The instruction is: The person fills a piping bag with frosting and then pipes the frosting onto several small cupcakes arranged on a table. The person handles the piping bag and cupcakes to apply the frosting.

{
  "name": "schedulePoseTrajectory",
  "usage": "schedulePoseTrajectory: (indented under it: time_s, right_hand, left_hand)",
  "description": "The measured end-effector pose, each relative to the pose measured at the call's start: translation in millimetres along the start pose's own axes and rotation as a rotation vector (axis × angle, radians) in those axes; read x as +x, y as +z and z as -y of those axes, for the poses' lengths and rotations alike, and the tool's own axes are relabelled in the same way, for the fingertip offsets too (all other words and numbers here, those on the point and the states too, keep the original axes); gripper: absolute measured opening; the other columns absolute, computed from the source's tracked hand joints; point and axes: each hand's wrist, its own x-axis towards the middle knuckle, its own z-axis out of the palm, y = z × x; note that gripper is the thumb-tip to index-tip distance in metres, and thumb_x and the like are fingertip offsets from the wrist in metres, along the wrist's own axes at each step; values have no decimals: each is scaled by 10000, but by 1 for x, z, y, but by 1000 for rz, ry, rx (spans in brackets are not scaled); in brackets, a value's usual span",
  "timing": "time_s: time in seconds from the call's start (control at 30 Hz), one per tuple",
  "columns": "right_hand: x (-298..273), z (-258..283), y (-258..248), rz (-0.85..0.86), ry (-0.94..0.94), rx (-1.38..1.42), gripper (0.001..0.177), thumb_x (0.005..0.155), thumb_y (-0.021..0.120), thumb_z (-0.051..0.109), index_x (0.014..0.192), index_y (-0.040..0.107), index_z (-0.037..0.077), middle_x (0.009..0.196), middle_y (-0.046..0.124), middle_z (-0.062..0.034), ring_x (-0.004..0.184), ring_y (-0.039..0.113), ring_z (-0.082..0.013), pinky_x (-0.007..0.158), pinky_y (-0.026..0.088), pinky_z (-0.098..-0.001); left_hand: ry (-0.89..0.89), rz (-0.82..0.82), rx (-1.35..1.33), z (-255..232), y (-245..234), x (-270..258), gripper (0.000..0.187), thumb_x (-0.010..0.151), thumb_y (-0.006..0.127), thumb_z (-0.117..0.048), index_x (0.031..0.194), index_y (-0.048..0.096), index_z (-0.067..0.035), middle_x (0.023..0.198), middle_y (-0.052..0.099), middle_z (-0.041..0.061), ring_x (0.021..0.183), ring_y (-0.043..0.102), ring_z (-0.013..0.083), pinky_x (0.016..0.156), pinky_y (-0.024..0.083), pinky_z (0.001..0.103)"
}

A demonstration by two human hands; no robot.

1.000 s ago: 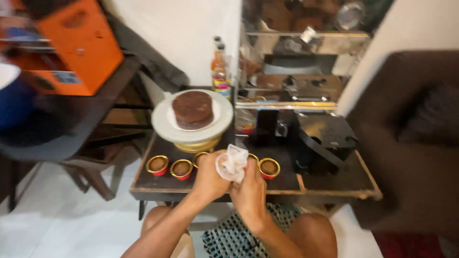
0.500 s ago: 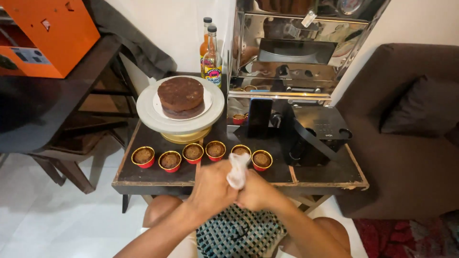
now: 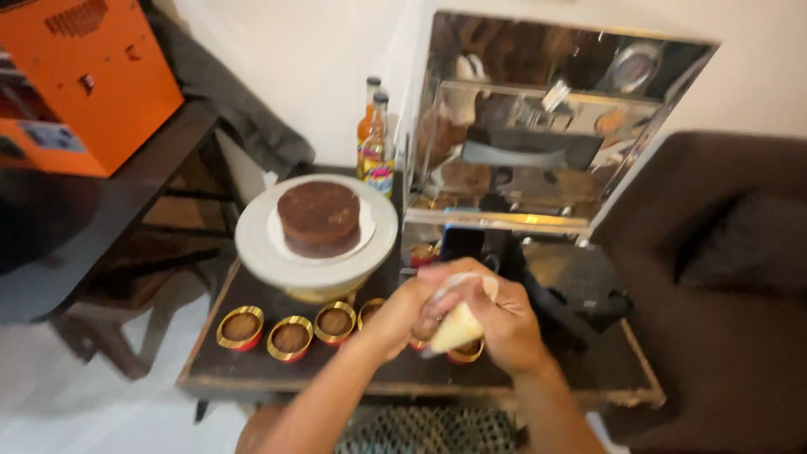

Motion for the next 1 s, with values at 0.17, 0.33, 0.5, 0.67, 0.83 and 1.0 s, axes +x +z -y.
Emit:
schedulePoseTrajectory:
  time_s: [0.17, 0.33, 0.5, 0.67, 0.83, 1.0]
  right_hand:
    - [6, -47, -11, -536, 150, -94, 588, 1063, 465, 377, 724, 727, -25, 953, 705, -150, 878, 679, -206, 810, 527, -304]
    - [2, -60, -18, -669, 259, 36, 715, 1022, 406, 545, 747, 742, -23, 1128, 670, -180, 869, 676, -227, 597, 509, -269]
    - [-12, -53, -36, -195, 135, 485, 591, 1102, 417, 409, 1002, 752, -67, 1049, 618, -239, 853, 655, -295, 651, 508, -338]
    - [-7, -38, -21, -465, 228, 425, 487, 1034, 557, 403, 718, 556, 33, 667, 537, -137, 607, 584, -288, 619, 536, -408]
    - [-21, -41, -2, -982, 229, 54, 571, 1035, 519, 478, 649, 584, 62, 850, 608, -102, 627, 640, -197, 668, 551, -338]
    - [-51, -41, -9, -605, 229, 6, 570, 1063, 446, 439, 877, 725, -22, 775, 700, -169, 848, 697, -242, 816, 565, -349]
  left_hand:
    - [373, -101, 419, 14, 1, -6, 336, 931, 656, -267, 1220, 717, -106, 1145, 786, -7, 1026, 659, 47, 904, 532, 261]
    - [849, -83, 959, 20, 0, -5, 227, 948, 520, -101, 1142, 580, 0, 945, 629, 183, 863, 603, 398, 734, 462, 486]
    - [66, 451, -78, 43, -8, 1, 391, 1047, 547, -377, 877, 591, -28, 649, 555, 48, 558, 529, 124, 659, 497, 300]
    - [-4, 245, -100, 38, 3, -4, 312, 1025, 589, -255, 1133, 643, 32, 729, 662, 143, 519, 609, 193, 528, 535, 295]
    - [678, -44, 884, 40, 20, -31, 363, 979, 645, -299, 1226, 580, -40, 984, 608, 122, 717, 629, 316, 677, 470, 465]
    - [557, 53, 656, 63, 18, -41, 177, 1038, 525, -251, 1009, 580, -85, 931, 609, 56, 834, 570, 238, 708, 458, 400]
